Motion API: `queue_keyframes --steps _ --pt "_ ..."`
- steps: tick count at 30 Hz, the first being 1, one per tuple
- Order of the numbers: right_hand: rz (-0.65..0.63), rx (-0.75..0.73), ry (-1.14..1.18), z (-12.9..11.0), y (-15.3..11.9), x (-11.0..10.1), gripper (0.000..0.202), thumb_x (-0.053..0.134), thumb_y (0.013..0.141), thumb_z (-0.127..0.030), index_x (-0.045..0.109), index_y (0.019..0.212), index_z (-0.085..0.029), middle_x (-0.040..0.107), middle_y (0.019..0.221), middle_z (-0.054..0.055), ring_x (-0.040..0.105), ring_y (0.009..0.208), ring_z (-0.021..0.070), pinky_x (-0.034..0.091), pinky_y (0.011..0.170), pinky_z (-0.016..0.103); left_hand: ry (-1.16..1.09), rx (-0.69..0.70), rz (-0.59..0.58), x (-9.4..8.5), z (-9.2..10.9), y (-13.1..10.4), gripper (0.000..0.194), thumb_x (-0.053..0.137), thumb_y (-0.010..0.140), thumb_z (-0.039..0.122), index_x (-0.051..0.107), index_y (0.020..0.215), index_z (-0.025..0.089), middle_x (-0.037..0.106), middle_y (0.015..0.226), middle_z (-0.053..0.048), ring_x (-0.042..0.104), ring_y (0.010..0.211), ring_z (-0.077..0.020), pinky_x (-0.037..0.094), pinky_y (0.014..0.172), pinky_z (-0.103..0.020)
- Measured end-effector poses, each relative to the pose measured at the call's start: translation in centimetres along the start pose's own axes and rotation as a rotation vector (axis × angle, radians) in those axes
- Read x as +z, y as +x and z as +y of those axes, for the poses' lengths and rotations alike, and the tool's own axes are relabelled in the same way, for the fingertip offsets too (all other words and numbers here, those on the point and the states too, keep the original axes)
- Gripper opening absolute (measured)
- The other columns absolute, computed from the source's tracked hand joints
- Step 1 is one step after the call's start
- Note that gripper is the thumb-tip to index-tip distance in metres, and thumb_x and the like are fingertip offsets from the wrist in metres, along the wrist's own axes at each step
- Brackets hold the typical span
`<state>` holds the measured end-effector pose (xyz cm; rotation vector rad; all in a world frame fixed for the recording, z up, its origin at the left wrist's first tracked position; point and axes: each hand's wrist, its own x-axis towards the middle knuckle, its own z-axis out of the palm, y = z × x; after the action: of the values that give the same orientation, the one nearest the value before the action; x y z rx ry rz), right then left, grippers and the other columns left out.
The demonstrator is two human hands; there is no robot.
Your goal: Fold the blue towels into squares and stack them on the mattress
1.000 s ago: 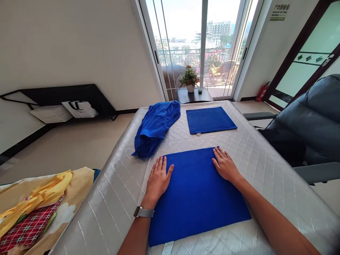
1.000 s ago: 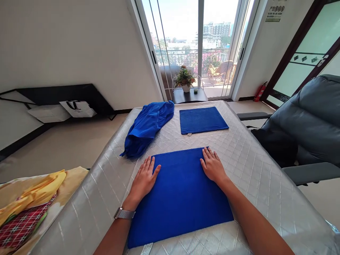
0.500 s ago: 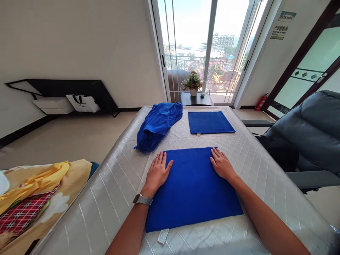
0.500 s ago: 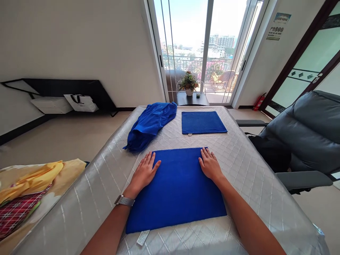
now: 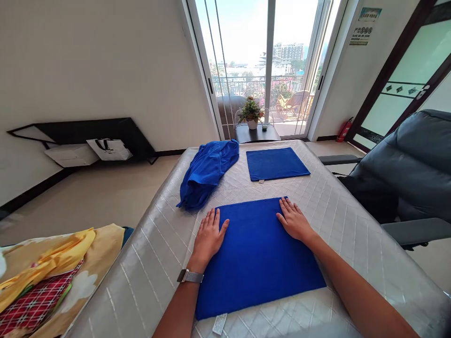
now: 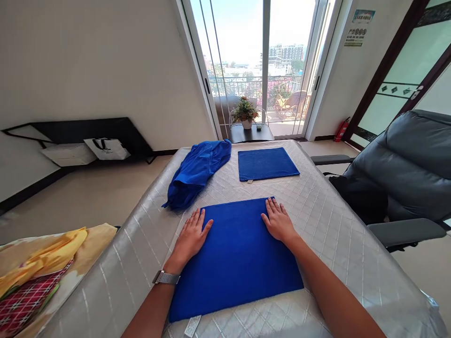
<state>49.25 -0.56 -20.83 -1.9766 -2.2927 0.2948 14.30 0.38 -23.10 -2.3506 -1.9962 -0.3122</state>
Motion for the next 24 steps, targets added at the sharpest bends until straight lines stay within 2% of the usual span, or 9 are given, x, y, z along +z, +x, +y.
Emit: queue_keyframes --steps 10,16,24 --pt "0.002 0.005 0.011 0.01 0.06 0.10 0.073 0.015 0.106 -0.055 0.017 0.164 -0.011 0.011 0.171 0.006 0.006 0.158 0.0196 0.009 0.129 0.044 -0.010 -0.005 0.000 -0.05 0.03 0.08 0.077 0.021 0.103 0.060 0.030 0.160 0.009 0.028 0.166 -0.018 0.028 0.154 -0.0294 0.027 0.125 -0.050" --pt "0.009 0.008 0.014 -0.23 -0.08 -0.09 0.073 0.015 0.106 -0.054 0.017 0.164 -0.012 0.011 0.171 0.007 0.006 0.158 0.0197 0.008 0.128 0.043 -0.006 -0.017 -0.008 -0.34 0.21 0.09 0.079 0.022 0.103 0.061 0.031 0.159 0.006 0.028 0.166 -0.018 0.027 0.155 -0.0295 0.025 0.126 -0.048" --pt "0.007 0.011 0.022 -0.22 -0.03 -0.01 0.074 0.014 0.105 -0.056 0.016 0.164 -0.011 0.011 0.171 0.006 0.005 0.158 0.0187 0.007 0.128 0.042 -0.004 -0.015 -0.002 -0.04 0.16 0.25 0.079 0.021 0.102 0.061 0.032 0.158 0.007 0.029 0.165 -0.020 0.029 0.154 -0.0299 0.030 0.124 -0.049"
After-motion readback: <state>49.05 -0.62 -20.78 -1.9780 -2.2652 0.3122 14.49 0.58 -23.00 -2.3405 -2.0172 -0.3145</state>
